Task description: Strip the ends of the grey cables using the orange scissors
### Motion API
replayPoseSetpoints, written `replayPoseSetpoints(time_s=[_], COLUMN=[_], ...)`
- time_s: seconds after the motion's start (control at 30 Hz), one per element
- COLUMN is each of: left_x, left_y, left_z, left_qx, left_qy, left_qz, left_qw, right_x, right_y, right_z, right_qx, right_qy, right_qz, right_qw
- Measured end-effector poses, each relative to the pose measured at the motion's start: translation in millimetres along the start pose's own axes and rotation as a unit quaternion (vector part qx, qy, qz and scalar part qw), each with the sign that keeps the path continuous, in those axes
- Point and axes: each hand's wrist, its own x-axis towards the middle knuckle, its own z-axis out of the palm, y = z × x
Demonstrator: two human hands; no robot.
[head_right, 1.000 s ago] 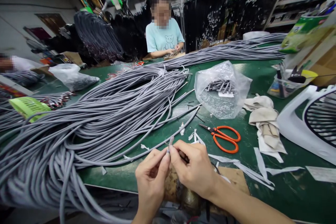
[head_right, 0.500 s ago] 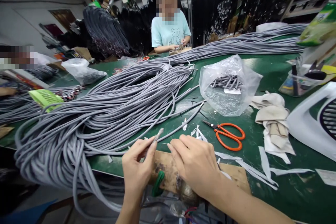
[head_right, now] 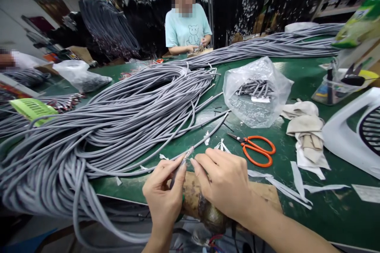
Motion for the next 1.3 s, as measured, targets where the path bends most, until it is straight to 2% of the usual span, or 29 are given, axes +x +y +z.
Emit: replayPoseSetpoints(time_s=[0.1, 0.2, 0.23, 0.33, 0.37, 0.4, 0.53, 0.67, 0.77, 0.87, 1.0, 1.07, 1.13, 1.23, 1.3], left_x=[-1, -1, 0, 4, 6, 7, 6, 3, 3, 2, -1, -1, 0, 4, 6], left_y=[1, 1, 0, -6, -8, -10, -15, -15, -14, -13, -11, -10, -11, -12, -12], left_z=[0.7, 1.8, 2.3, 3.7, 3.8, 3.7, 1.6, 0.5, 0.6, 0.2, -0.5, -0.2, 0.9, 2.9, 3.4], left_qx=[0.006, -0.004, -0.007, -0.028, -0.048, -0.072, -0.149, -0.21, -0.221, -0.188, -0.101, -0.055, -0.022, -0.024, -0.056], left_qy=[-0.006, -0.025, -0.037, -0.086, -0.098, -0.101, -0.081, -0.087, -0.103, -0.107, -0.097, -0.089, -0.096, -0.117, -0.118], left_qz=[0.013, 0.022, 0.013, -0.065, -0.094, -0.119, -0.168, -0.192, -0.182, -0.155, -0.076, -0.038, -0.034, -0.078, -0.116], left_qw=[1.0, 0.999, 0.999, 0.994, 0.99, 0.985, 0.971, 0.955, 0.952, 0.964, 0.987, 0.994, 0.995, 0.99, 0.985], right_x=[-1, -4, -5, -7, -7, -6, -3, -1, -2, -1, 1, 0, -1, -2, -1], right_y=[1, -4, -6, -13, -14, -13, -2, 3, 2, 2, 1, -1, -5, -7, -4], right_z=[2, 0, -1, -7, -8, -8, -2, 3, 4, 6, 9, 8, 3, -8, -13], right_qx=[0.031, 0.111, 0.142, 0.19, 0.183, 0.16, 0.03, 0.001, 0.023, 0.077, 0.155, 0.176, 0.198, 0.221, 0.177], right_qy=[-0.008, -0.026, -0.029, -0.006, 0.003, 0.012, 0.033, 0.021, -0.002, -0.038, -0.065, -0.053, -0.021, 0.059, 0.106], right_qz=[0.021, 0.06, 0.046, -0.07, -0.095, -0.091, 0.009, 0.028, 0.041, 0.068, 0.117, 0.122, 0.082, 0.003, 0.013], right_qw=[0.999, 0.992, 0.988, 0.979, 0.978, 0.983, 0.999, 0.999, 0.999, 0.994, 0.979, 0.975, 0.976, 0.973, 0.978])
